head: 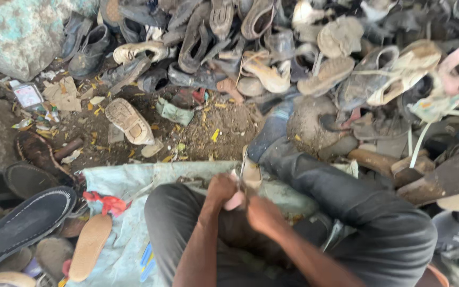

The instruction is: The person repairs shoes by hand, using a blade and a screwdriver to pry apart components and trim material.

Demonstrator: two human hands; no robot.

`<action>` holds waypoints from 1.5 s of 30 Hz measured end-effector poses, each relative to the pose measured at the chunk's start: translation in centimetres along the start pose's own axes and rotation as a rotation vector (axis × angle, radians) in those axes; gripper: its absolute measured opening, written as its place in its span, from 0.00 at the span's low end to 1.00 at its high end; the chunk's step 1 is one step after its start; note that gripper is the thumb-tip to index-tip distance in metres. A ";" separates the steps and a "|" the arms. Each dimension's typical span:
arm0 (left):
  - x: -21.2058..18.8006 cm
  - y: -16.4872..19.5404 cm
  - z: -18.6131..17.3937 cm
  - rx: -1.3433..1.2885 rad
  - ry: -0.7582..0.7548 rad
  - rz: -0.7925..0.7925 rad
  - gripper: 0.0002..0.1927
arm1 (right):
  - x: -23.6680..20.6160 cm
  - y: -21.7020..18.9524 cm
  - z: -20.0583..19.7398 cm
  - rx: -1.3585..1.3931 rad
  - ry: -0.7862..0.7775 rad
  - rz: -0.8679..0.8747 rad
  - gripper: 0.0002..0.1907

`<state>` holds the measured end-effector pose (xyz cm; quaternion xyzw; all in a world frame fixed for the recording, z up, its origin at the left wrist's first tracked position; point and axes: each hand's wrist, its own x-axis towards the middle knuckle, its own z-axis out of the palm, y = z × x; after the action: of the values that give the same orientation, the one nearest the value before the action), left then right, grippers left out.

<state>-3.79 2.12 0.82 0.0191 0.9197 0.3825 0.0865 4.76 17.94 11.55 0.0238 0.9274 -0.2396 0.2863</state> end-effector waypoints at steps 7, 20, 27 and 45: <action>-4.6 1.2 -4.0 -0.220 0.176 -0.165 0.12 | -2.6 -0.4 0.9 -0.016 0.165 -0.097 0.30; 0.7 5.3 -0.7 0.037 0.380 0.129 0.19 | -1.0 6.5 -3.2 -0.324 0.243 -0.120 0.33; 0.7 3.7 1.7 -0.063 0.250 0.168 0.26 | 0.8 6.9 0.0 -0.211 0.370 -0.130 0.36; 0.7 6.2 -7.9 0.113 1.013 -0.067 0.13 | -1.8 8.3 -2.9 0.138 0.283 -0.120 0.26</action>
<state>-6.04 1.07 10.61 -0.1935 0.8655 0.2906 -0.3593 6.27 26.74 11.08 0.0214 0.9396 -0.3135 0.1358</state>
